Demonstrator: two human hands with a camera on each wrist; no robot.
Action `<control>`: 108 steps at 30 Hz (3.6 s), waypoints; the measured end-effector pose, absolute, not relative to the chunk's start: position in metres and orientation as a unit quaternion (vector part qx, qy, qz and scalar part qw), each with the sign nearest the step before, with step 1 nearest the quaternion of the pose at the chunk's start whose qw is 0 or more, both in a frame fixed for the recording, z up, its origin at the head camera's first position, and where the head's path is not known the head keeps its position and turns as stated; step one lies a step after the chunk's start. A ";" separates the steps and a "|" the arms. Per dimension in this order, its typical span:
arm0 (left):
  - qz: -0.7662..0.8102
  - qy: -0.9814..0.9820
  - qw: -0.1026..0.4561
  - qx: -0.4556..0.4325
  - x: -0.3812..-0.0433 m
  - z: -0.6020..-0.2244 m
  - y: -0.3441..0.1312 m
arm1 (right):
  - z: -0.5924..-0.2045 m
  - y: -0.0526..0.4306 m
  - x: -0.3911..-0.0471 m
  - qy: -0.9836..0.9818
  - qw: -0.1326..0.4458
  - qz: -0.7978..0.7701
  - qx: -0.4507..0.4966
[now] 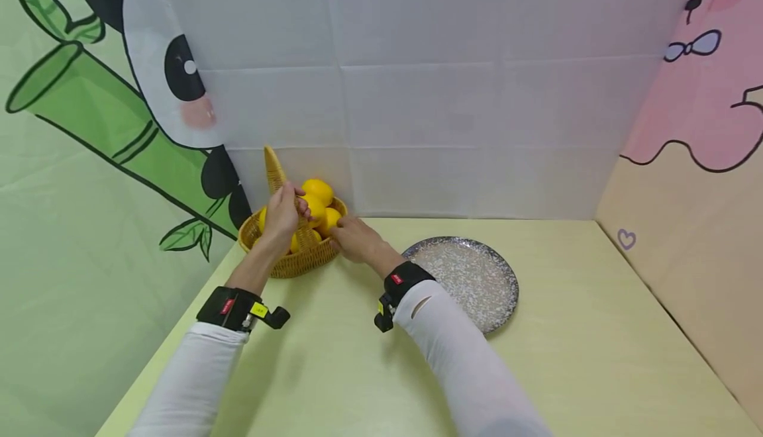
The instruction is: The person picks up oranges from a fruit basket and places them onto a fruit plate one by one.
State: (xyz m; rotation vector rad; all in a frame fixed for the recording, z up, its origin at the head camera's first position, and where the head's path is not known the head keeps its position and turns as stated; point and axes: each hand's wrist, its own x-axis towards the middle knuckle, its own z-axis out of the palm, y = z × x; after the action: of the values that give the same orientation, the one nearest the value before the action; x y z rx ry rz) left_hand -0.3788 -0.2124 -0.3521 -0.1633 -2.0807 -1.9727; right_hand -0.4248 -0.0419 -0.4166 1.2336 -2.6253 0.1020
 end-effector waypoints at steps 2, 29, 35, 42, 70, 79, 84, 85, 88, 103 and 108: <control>-0.691 -0.708 0.134 -0.054 -0.378 -0.353 -0.211 | -0.417 -0.041 -0.423 -0.896 0.127 0.045 0.423; -0.616 -0.768 0.145 -0.102 -0.343 -0.362 -0.223 | -0.433 -0.009 -0.364 -0.840 0.198 0.112 0.493; -0.622 -0.762 0.157 -0.085 -0.331 -0.363 -0.229 | -0.436 -0.014 -0.336 -0.853 0.198 0.122 0.468; -0.616 -0.765 0.178 -0.064 -0.319 -0.361 -0.235 | -0.437 -0.020 -0.303 -0.853 0.239 0.103 0.453; -0.516 -0.805 0.286 -0.066 -0.312 -0.369 -0.250 | -0.446 -0.035 -0.252 -0.828 0.259 0.099 0.488; -0.520 -0.800 0.291 -0.070 -0.315 -0.370 -0.249 | -0.422 -0.008 -0.256 -0.778 0.316 0.212 0.500; -0.523 -0.798 0.291 -0.068 -0.314 -0.369 -0.250 | -0.406 0.014 -0.262 -0.791 0.319 0.209 0.479; -0.523 -0.798 0.291 -0.067 -0.314 -0.369 -0.250 | -0.404 0.019 -0.264 -0.795 0.315 0.208 0.475; -0.525 -0.798 0.290 -0.066 -0.313 -0.368 -0.250 | -0.400 0.032 -0.272 -0.813 0.302 0.192 0.460; -0.538 -0.791 0.282 -0.071 -0.314 -0.371 -0.249 | -0.394 0.069 -0.304 -0.890 0.182 0.152 0.391; -0.548 -0.785 0.279 -0.075 -0.314 -0.374 -0.249 | -0.393 0.072 -0.315 -0.906 0.144 0.152 0.368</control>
State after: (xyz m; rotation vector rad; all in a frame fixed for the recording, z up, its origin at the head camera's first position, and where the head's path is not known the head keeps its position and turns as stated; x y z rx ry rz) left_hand -0.3145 -0.2489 -0.3737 -0.2006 -2.1063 -1.4706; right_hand -0.3151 0.0725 -0.3929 1.0602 -2.6120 0.4395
